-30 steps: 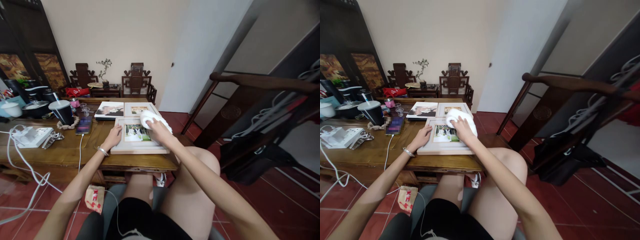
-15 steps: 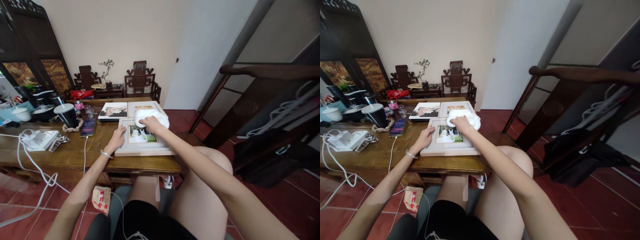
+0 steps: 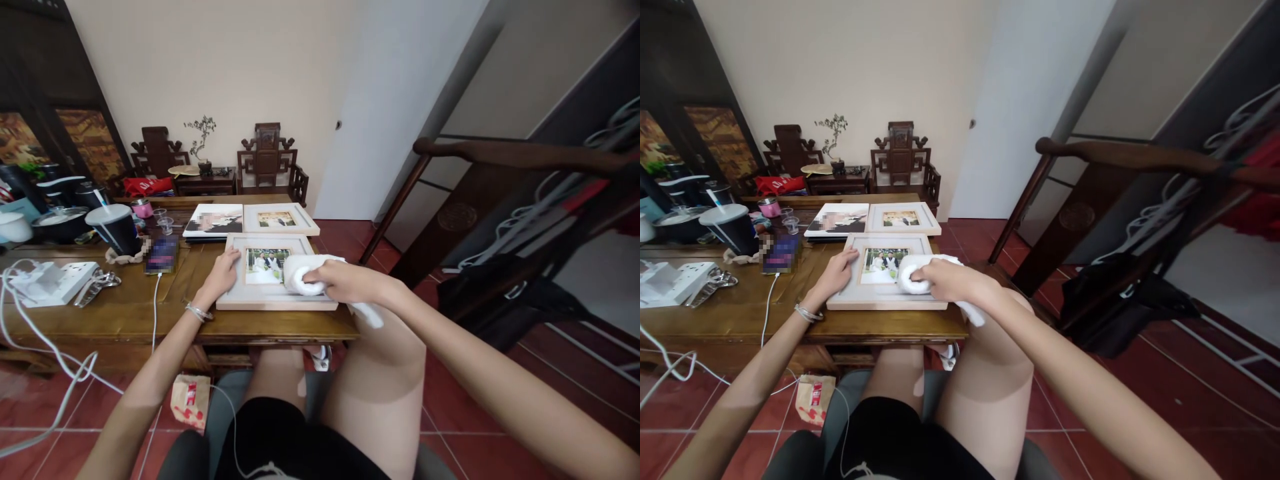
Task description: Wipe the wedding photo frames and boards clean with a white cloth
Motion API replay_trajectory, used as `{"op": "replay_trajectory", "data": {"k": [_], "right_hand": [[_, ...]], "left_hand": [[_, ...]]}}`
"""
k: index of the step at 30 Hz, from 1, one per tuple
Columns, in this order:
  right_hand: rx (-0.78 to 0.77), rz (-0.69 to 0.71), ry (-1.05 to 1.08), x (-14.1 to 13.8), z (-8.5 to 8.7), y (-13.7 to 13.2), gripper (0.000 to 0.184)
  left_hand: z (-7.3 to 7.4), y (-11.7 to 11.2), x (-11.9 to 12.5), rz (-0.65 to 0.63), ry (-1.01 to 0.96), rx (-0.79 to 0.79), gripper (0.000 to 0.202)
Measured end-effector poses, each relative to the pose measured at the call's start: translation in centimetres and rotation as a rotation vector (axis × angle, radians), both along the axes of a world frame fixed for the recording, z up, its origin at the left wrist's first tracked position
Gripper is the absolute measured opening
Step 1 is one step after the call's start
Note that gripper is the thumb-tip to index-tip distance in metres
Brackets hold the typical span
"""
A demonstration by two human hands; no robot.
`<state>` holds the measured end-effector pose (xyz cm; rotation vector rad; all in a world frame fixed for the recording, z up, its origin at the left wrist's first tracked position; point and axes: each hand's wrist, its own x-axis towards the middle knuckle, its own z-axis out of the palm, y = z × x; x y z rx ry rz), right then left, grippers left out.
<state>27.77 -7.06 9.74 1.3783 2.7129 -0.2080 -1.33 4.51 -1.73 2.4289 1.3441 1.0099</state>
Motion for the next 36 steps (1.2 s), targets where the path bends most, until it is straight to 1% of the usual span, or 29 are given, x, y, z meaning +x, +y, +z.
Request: {"op": "replay_trajectory", "data": {"k": [2, 3, 5, 8, 10, 12, 13, 15, 17, 19, 21, 23, 26, 28, 31, 33, 36], "right_hand": [[0.05, -0.085, -0.027, -0.5, 0.8, -0.1, 0.051], [0.102, -0.139, -0.049, -0.9, 0.9, 0.3, 0.053], [0.228, -0.23, -0.089, -1.6, 0.6, 2.2, 0.054], [0.363, -0.261, -0.114, -2.4, -0.9, 5.9, 0.05], [0.384, -0.253, -0.125, -2.4, -2.2, 8.1, 0.045], [0.373, -0.25, -0.128, -2.1, -3.5, 9.2, 0.045], [0.362, -0.247, -0.125, -1.8, -4.1, 9.3, 0.045], [0.348, -0.223, -0.11, -1.1, -5.2, 8.6, 0.048], [0.331, -0.18, -0.087, -0.3, -5.8, 6.9, 0.05], [0.304, -0.136, -0.053, 0.4, -5.8, 4.5, 0.053], [0.249, -0.102, -0.014, 0.8, -5.0, 2.1, 0.055], [0.172, -0.055, 0.04, 0.7, -3.6, 0.0, 0.054], [0.077, -0.027, 0.09, -0.3, -1.5, -1.7, 0.052], [0.08, -0.088, 0.06, -1.4, -0.9, -1.6, 0.053], [0.161, -0.196, -0.021, -3.4, -1.2, 0.2, 0.056], [0.222, -0.216, -0.041, -4.6, -1.8, 2.1, 0.056], [0.283, -0.196, -0.009, -6.4, -2.3, 5.0, 0.056]], "left_hand": [[-0.2, 0.0, -0.1, -0.006, 0.016, -0.005, 0.053], [-0.2, 0.0, -0.1, -0.007, 0.022, -0.009, 0.053], [-0.3, -0.1, -0.2, -0.012, 0.035, -0.017, 0.052], [0.0, -0.4, -0.2, -0.002, 0.049, -0.023, 0.052], [0.2, -0.5, -0.1, 0.013, 0.055, -0.021, 0.052], [0.5, -0.7, 0.1, 0.02, 0.059, -0.015, 0.052], [0.7, -0.7, 0.2, 0.022, 0.061, -0.013, 0.052], [0.8, -0.7, 0.4, 0.032, 0.062, -0.012, 0.052], [0.9, -0.8, 0.6, 0.038, 0.068, -0.017, 0.051], [0.9, -0.8, 0.8, 0.029, 0.089, -0.023, 0.047], [1.0, -0.9, 1.0, 0.019, 0.114, -0.029, 0.043], [1.1, -1.0, 1.0, 0.009, 0.133, -0.032, 0.039], [1.3, -1.3, 1.0, 0.004, 0.147, -0.028, 0.036], [1.2, -1.4, 1.0, 0.007, 0.138, -0.028, 0.037], [0.9, -1.5, 0.9, -0.012, 0.09, -0.027, 0.039], [0.9, -1.6, 1.0, -0.031, 0.055, -0.026, 0.042], [1.2, -1.9, 1.2, -0.034, 0.014, -0.036, 0.05]]}}
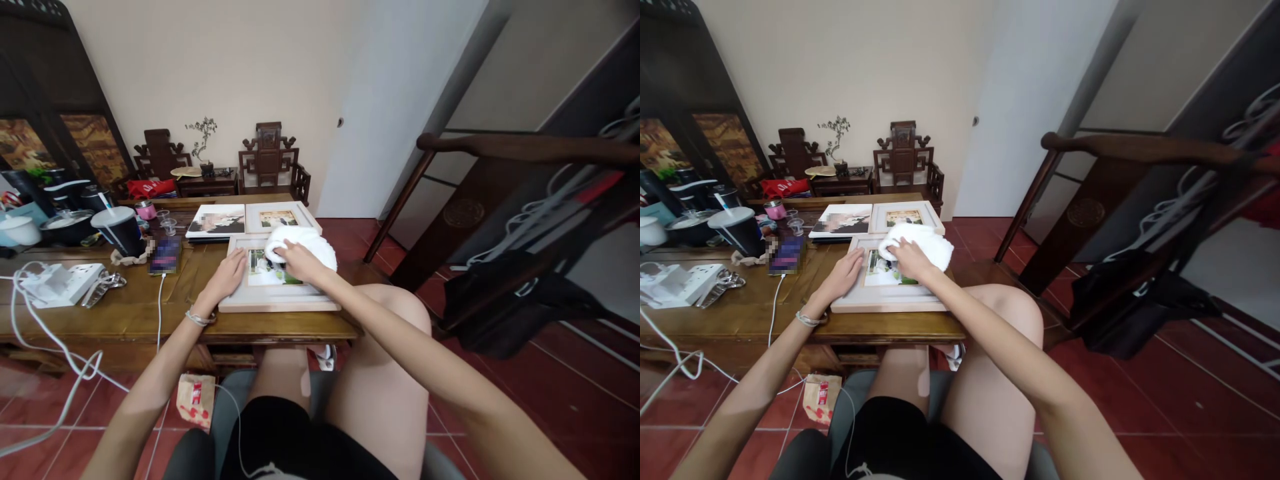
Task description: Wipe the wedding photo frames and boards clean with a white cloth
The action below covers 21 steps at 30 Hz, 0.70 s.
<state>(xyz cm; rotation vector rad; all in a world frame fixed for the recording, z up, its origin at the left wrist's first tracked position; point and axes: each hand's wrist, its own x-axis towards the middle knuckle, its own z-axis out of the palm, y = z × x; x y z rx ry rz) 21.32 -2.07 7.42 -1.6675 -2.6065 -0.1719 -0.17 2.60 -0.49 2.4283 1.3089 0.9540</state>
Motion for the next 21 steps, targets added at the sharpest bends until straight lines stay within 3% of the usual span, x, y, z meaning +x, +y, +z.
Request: {"op": "replay_trajectory", "data": {"k": [6, 10, 16, 21], "right_hand": [[0.013, 0.169, 0.007, -4.0, -1.1, 3.8, 0.053], [0.016, 0.256, -0.017, -5.3, -2.7, 4.3, 0.051], [-0.115, 0.461, 0.052, -3.0, -3.4, 0.6, 0.05], [-0.321, 0.504, 0.153, -0.4, -0.2, -3.4, 0.054]], "left_hand": [[1.0, -0.7, 0.3, -0.009, -0.057, 0.034, 0.057], [0.8, -0.7, 0.3, 0.053, -0.075, 0.021, 0.06], [0.6, -0.4, 0.1, 0.034, -0.085, -0.011, 0.062], [0.6, -0.5, 0.2, -0.007, -0.038, -0.023, 0.053]]}}
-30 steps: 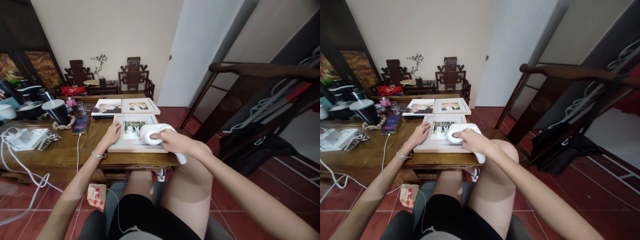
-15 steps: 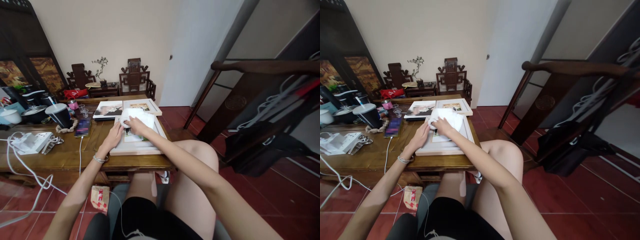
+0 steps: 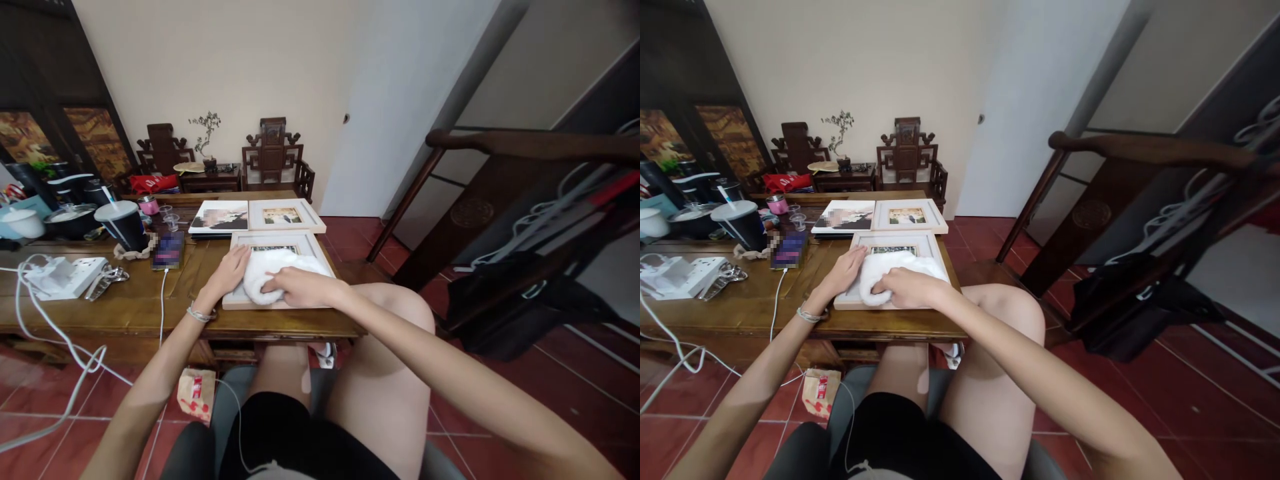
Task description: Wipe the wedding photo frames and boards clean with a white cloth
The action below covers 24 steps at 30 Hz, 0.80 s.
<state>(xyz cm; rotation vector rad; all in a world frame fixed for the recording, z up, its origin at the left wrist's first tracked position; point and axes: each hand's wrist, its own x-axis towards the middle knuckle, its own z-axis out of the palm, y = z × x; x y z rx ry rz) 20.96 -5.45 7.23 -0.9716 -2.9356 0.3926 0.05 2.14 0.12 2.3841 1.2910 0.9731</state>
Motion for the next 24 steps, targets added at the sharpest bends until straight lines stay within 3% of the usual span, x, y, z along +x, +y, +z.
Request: {"op": "replay_trajectory", "data": {"k": [4, 8, 10, 12, 16, 19, 21, 24], "right_hand": [[-0.047, -0.037, -0.02, -1.1, 2.0, -2.0, 0.049], [0.089, -0.078, 0.029, -2.5, -0.4, -2.5, 0.051], [0.126, -0.098, 0.091, -2.0, -1.9, -2.4, 0.054], [0.1, -0.119, 0.112, -1.0, -2.1, -2.4, 0.056], [0.014, -0.216, -0.039, -0.3, 1.4, -3.7, 0.054], [0.002, -0.239, -0.101, -2.4, 3.3, -5.5, 0.047], [0.055, -0.207, -0.079, -4.2, 2.8, -6.3, 0.046], [0.188, -0.162, -0.004, -5.7, 0.0, -6.6, 0.046]], "left_hand": [[0.3, -0.2, 0.3, 0.012, 0.007, -0.005, 0.044], [0.1, -0.1, 0.2, 0.023, -0.003, -0.013, 0.042], [-0.3, 0.0, 0.1, 0.004, 0.0, 0.0, 0.043], [-0.7, 0.0, 0.1, -0.01, 0.016, 0.01, 0.045], [-0.9, -0.1, 0.3, 0.04, -0.004, -0.031, 0.047], [-0.5, -0.2, 0.4, 0.109, -0.086, -0.128, 0.048], [-0.3, -0.1, 0.4, 0.135, -0.15, -0.167, 0.049], [-0.3, -0.2, 0.3, 0.11, -0.18, -0.124, 0.051]]}}
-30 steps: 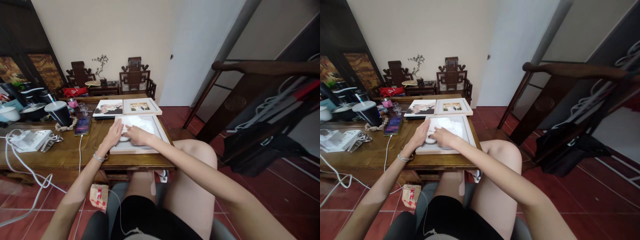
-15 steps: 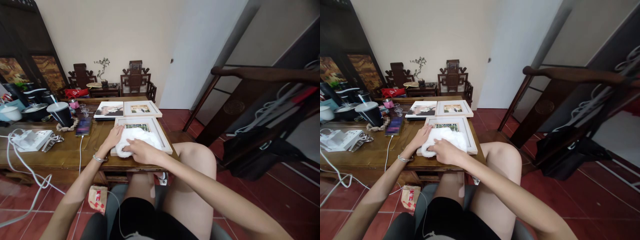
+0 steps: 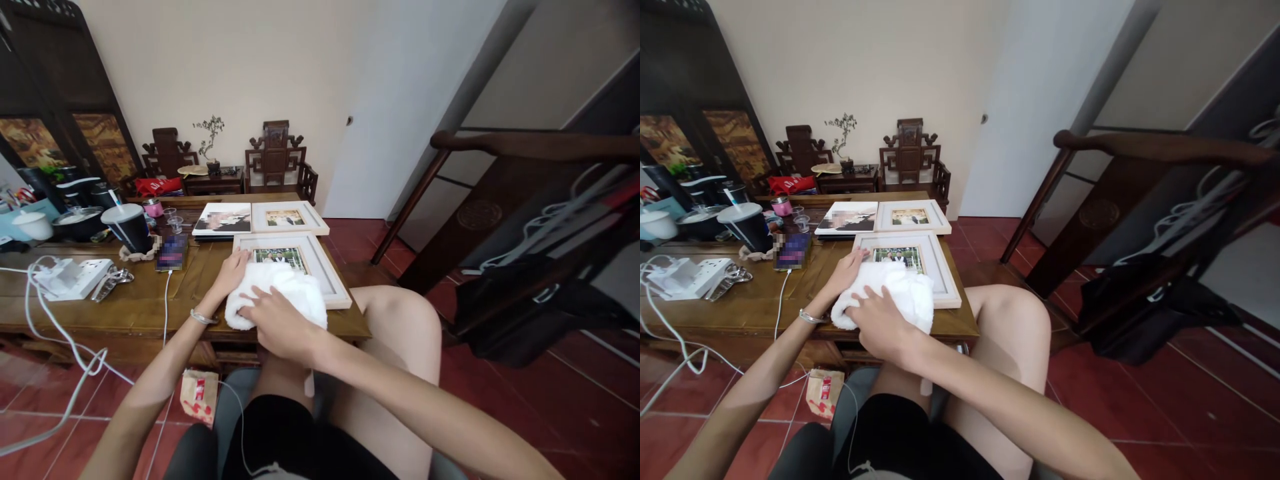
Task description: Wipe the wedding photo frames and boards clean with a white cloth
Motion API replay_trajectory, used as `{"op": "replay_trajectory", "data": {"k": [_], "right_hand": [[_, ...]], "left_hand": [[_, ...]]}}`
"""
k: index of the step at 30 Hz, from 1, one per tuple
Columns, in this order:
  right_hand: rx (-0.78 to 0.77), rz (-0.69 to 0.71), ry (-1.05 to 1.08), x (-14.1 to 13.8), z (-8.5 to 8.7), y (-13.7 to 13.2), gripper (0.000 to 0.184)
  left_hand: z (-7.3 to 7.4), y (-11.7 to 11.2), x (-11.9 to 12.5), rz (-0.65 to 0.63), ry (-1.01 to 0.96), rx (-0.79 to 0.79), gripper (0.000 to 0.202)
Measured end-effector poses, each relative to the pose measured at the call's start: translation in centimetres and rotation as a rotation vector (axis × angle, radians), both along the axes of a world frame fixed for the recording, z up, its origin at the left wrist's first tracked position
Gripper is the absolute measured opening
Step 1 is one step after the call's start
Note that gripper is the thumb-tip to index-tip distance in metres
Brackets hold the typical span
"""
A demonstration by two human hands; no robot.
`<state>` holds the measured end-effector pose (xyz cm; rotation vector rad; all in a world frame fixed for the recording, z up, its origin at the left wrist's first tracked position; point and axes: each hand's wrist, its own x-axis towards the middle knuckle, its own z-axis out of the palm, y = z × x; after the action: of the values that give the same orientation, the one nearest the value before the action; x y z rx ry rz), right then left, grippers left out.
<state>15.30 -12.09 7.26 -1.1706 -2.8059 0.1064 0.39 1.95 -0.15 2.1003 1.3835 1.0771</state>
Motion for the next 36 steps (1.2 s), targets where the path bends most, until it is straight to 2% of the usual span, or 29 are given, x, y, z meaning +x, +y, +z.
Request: {"op": "replay_trajectory", "data": {"k": [3, 5, 10, 14, 17, 20, 25, 29, 33, 36], "right_hand": [[0.029, -0.035, 0.016, 1.4, -2.2, 0.4, 0.046], [-0.011, -0.093, -0.005, 3.8, -2.5, 0.6, 0.048], [-0.082, -0.251, -0.067, 10.7, -1.1, 0.6, 0.051], [-0.123, -0.348, -0.046, 13.4, 0.3, 0.8, 0.059], [-0.103, -0.42, -0.012, 13.3, 0.8, 2.0, 0.061], [-0.06, -0.471, -0.013, 12.3, 0.6, 4.4, 0.059], [0.114, -0.583, -0.007, 10.3, 0.7, 9.2, 0.056], [0.276, -0.466, -0.07, 8.5, 0.7, 12.4, 0.057], [0.211, -0.315, -0.211, 7.5, -1.3, 14.0, 0.06], [0.142, -0.221, -0.216, 7.9, -2.8, 13.1, 0.058]], "left_hand": [[-0.2, -0.3, 0.1, -0.038, 0.09, 0.066, 0.05], [-0.3, -0.5, 0.2, -0.04, 0.16, 0.078, 0.048], [-0.5, -0.5, 0.1, -0.019, 0.28, 0.064, 0.039], [-0.8, -0.3, 0.0, -0.038, 0.336, 0.083, 0.037], [-0.7, -0.3, 0.0, -0.064, 0.381, 0.083, 0.037], [-0.6, -0.2, -0.1, -0.084, 0.402, 0.083, 0.037], [-0.6, 0.9, -0.5, -0.079, 0.383, 0.122, 0.037], [-0.8, 1.5, -1.0, -0.09, 0.367, 0.155, 0.036], [-0.8, 1.3, -1.1, -0.087, 0.373, 0.141, 0.039], [-0.7, 1.0, -0.9, -0.061, 0.388, 0.127, 0.043]]}}
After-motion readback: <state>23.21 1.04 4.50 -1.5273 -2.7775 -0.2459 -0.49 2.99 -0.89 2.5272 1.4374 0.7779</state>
